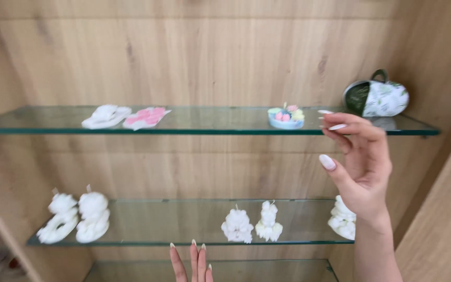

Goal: The person picks up several small decorative flower-shaped candles and a jar from a shelf and workspace, carries them one by one, and places them onto a glass display shelf.

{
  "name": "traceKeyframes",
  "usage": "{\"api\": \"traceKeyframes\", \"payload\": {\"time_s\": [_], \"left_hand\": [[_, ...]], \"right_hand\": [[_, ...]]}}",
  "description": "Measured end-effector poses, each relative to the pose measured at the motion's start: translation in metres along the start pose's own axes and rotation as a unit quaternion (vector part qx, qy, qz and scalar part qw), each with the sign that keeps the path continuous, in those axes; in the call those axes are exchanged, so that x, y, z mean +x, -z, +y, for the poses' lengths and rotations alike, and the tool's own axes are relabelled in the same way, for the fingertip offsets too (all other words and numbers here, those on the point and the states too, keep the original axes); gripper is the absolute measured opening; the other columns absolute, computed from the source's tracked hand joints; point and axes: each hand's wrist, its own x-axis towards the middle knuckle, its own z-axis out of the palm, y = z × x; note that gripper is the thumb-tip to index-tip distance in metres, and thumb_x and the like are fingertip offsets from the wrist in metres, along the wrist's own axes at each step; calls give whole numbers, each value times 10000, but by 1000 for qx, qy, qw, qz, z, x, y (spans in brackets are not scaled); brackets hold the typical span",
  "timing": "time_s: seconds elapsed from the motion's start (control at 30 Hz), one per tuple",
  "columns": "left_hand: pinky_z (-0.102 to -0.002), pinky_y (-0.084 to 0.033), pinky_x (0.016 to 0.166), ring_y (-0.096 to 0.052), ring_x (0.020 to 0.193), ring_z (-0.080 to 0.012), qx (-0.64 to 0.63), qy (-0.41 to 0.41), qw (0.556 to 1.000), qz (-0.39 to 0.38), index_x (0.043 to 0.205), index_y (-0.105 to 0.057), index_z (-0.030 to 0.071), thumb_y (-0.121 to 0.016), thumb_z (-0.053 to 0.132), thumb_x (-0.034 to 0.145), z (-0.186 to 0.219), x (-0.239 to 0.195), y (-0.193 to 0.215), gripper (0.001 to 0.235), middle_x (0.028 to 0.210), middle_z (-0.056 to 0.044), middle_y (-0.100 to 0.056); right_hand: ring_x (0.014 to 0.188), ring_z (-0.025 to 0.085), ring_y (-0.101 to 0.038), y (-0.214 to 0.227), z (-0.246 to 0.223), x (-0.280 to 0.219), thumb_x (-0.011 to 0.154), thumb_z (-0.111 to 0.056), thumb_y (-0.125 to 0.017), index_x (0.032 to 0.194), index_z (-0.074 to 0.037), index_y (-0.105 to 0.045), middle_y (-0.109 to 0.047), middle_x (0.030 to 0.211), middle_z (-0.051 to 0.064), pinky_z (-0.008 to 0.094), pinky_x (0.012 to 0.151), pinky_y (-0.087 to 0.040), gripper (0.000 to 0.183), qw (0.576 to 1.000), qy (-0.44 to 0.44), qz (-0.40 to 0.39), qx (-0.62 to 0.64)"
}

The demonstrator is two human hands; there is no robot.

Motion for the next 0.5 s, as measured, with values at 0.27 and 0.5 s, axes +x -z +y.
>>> {"api": "traceKeyframes", "payload": {"time_s": [0.27,0.5], "left_hand": [[-369,-301,1166,-324,1519,-161,-63,92,994,2,1589,-240,595,-242,368,1144,-24,0,94,499,1686,0,-298],[-349,-267,1227,-292,1555,-106,-188,206,960,-23,1534,-267,619,-259,434,1149,-50,-16,29,427,1695,68,-289]], "right_hand": [[1417,269,-538,-36,-38,-9,956,47,-672,1318,-36,-511,-544,1442,160,421,1226,-447,404,990,-75,-7,-118],[1374,286,-574,-67,-92,-40,914,2,-723,1272,-40,-553,-583,1417,158,408,1183,-445,399,954,-132,-78,-259]]}}
